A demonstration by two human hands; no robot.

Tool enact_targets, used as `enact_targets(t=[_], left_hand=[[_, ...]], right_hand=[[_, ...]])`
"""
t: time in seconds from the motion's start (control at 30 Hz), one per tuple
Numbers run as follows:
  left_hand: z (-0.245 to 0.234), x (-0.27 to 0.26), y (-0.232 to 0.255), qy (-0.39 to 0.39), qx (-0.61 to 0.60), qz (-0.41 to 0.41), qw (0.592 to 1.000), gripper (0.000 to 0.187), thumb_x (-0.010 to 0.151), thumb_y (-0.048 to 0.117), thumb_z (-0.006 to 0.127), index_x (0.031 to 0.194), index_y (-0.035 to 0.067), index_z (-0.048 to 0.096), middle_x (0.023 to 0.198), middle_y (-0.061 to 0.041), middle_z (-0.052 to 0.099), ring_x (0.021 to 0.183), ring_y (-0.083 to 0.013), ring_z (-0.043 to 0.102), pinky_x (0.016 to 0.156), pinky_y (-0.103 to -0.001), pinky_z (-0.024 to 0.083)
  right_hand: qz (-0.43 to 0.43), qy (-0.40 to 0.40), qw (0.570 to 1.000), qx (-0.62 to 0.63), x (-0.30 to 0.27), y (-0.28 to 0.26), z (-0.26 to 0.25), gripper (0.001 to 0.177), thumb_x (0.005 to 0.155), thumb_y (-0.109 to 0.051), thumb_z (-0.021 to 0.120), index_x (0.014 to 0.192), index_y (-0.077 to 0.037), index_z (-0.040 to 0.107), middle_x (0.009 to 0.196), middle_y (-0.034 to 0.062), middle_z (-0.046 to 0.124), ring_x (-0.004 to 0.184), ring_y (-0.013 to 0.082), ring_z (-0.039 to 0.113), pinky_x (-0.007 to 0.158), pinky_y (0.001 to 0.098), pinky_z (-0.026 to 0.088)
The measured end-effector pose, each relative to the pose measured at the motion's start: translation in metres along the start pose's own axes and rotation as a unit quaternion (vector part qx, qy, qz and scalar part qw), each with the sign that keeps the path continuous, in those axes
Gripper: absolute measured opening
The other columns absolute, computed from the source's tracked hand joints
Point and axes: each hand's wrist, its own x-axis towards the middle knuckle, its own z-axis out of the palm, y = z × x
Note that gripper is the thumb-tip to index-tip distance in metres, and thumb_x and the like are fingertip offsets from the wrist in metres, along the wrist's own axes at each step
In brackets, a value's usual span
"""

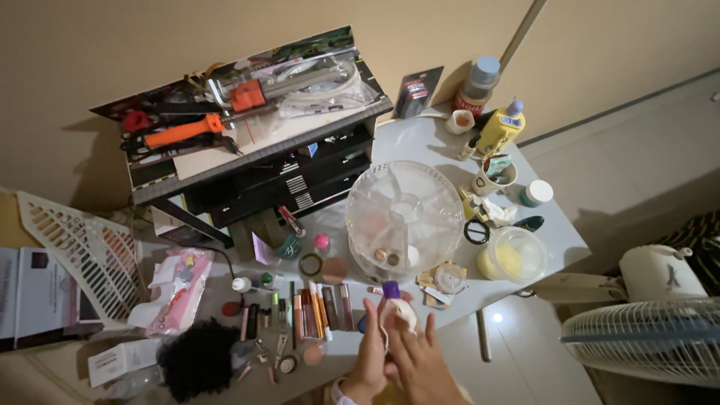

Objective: The person removes various cosmetic items from a clear rotating organizer on a cluttered table, wipes each item with a tissue, and places them on the table. The person continues handling and wiping multiple small cosmetic containers and compacts throughout the clip.

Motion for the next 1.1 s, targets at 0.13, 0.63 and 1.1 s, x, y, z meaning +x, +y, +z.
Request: enact_targets(t=[0.13,0.63,1.1], left_hand=[[-0.001,-0.001,0.001,0.034,0.121,0.006,0.992,0.086,0.085,0.074,0.019,0.138,0.02,0.06,0.11,-0.006,0.074,0.074,-0.0087,0.052,0.064,-0.023,0.03],[-0.019,0.014,-0.027,0.121,0.239,0.412,0.871,0.056,0.102,0.049,0.037,0.143,0.011,0.041,0.13,-0.014,0.061,0.109,-0.0228,0.063,0.089,-0.033,0.053],[-0.013,0.0,-0.012,0.095,0.48,0.48,0.729,0.055,0.109,0.047,0.022,0.116,0.007,0.059,0.15,-0.021,0.022,0.134,-0.0271,0.04,0.113,-0.04,0.035]], right_hand=[[0.031,0.036,0.999,0.022,0.035,-0.012,-0.033,0.072,0.109,-0.051,0.016,0.158,-0.001,0.031,0.163,0.0206,0.035,0.154,0.035,0.03,0.126,0.0635,0.001],[0.276,0.087,0.889,0.354,0.041,-0.05,-0.032,0.071,0.097,-0.036,0.05,0.157,-0.006,0.029,0.157,0.0233,0.043,0.142,0.032,0.05,0.102,0.0349,0.05],[0.455,0.071,0.725,0.513,0.055,-0.01,-0.005,0.07,0.102,-0.056,0.027,0.06,-0.01,0.059,0.056,0.0068,0.061,0.057,0.0181,0.057,0.059,0.0357,0.046]])
